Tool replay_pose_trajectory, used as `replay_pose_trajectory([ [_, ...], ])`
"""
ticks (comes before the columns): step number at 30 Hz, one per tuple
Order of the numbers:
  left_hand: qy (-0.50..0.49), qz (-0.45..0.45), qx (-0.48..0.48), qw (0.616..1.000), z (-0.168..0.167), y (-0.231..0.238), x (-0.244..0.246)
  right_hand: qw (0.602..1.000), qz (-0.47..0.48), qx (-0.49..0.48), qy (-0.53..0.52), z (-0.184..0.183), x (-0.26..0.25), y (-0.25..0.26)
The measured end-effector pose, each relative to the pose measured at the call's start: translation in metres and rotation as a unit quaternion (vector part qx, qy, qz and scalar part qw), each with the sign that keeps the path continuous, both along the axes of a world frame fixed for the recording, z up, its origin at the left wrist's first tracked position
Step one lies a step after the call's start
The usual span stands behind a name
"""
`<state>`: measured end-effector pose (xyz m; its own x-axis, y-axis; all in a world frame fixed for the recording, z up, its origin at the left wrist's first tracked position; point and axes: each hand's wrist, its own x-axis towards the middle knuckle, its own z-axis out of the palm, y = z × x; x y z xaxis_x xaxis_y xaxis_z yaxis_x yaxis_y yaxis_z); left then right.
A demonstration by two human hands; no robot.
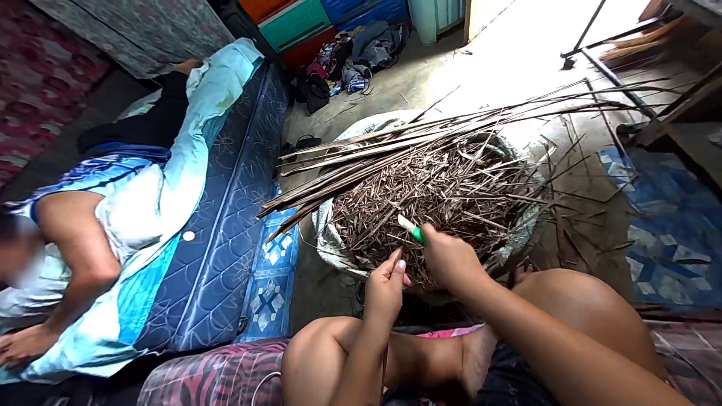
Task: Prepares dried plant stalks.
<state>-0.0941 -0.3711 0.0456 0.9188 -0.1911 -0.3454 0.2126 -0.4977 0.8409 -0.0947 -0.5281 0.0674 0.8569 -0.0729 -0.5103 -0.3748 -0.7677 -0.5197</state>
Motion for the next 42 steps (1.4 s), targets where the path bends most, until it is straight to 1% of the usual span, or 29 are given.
replay_pose_trajectory([
  [3, -0.025, 0.015, 0.049, 0.998, -0.002, -0.001, 0.002, 0.997, 0.057, 0.052, 0.021, -0.001, -0.017, 0.019],
  [5, -0.062, 0.021, 0.090, 0.994, -0.003, -0.001, -0.001, 0.997, 0.069, 0.034, 0.027, -0.004, -0.018, 0.022],
  [7, -0.112, -0.003, 0.133, 0.985, -0.005, 0.000, -0.007, 0.999, 0.046, -0.010, 0.016, -0.009, -0.010, 0.013],
  [9, -0.154, -0.025, 0.177, 0.972, -0.007, 0.001, -0.013, 0.999, 0.002, -0.040, 0.024, -0.009, 0.004, -0.003],
  [11, -0.183, -0.029, 0.215, 0.959, -0.006, 0.001, -0.018, 0.998, -0.027, -0.042, 0.035, -0.003, 0.011, -0.015],
  [12, -0.186, -0.031, 0.231, 0.955, -0.004, -0.001, -0.020, 0.999, -0.025, -0.027, 0.035, 0.001, 0.010, -0.015],
  [15, -0.206, -0.031, 0.249, 0.946, -0.003, -0.005, -0.024, 0.998, 0.033, 0.031, 0.036, 0.005, -0.007, 0.002],
  [17, -0.240, -0.027, 0.238, 0.941, -0.004, -0.006, -0.025, 0.996, 0.074, 0.023, 0.033, 0.003, -0.014, 0.011],
  [19, -0.261, -0.029, 0.232, 0.937, -0.006, -0.005, -0.024, 0.997, 0.079, -0.003, 0.008, 0.000, -0.013, 0.009],
  [23, -0.246, -0.037, 0.226, 0.942, 0.003, -0.010, -0.018, 0.995, 0.060, -0.056, -0.059, -0.003, -0.012, 0.008],
  [26, -0.220, -0.048, 0.223, 0.948, 0.008, -0.012, -0.018, 0.993, 0.040, -0.077, -0.078, -0.005, -0.012, 0.009],
  [30, -0.164, -0.088, 0.209, 0.960, 0.010, -0.009, -0.020, 0.996, 0.010, -0.078, -0.037, -0.003, -0.002, -0.005],
  [33, -0.175, -0.083, 0.195, 0.962, 0.005, -0.006, -0.021, 0.996, 0.007, -0.084, -0.025, -0.003, 0.001, -0.008],
  [35, -0.161, -0.076, 0.190, 0.965, 0.006, -0.005, -0.021, 0.997, 0.011, -0.076, -0.030, -0.005, -0.002, -0.004],
  [39, -0.111, -0.081, 0.187, 0.973, 0.012, -0.003, -0.021, 0.995, 0.026, -0.045, -0.080, -0.009, -0.014, 0.009],
  [40, -0.106, -0.079, 0.189, 0.973, 0.012, -0.003, -0.021, 0.995, 0.031, -0.036, -0.089, -0.010, -0.017, 0.013],
  [42, -0.116, -0.074, 0.193, 0.971, 0.011, 0.000, -0.022, 0.993, 0.023, -0.047, -0.104, -0.013, -0.018, 0.014],
])
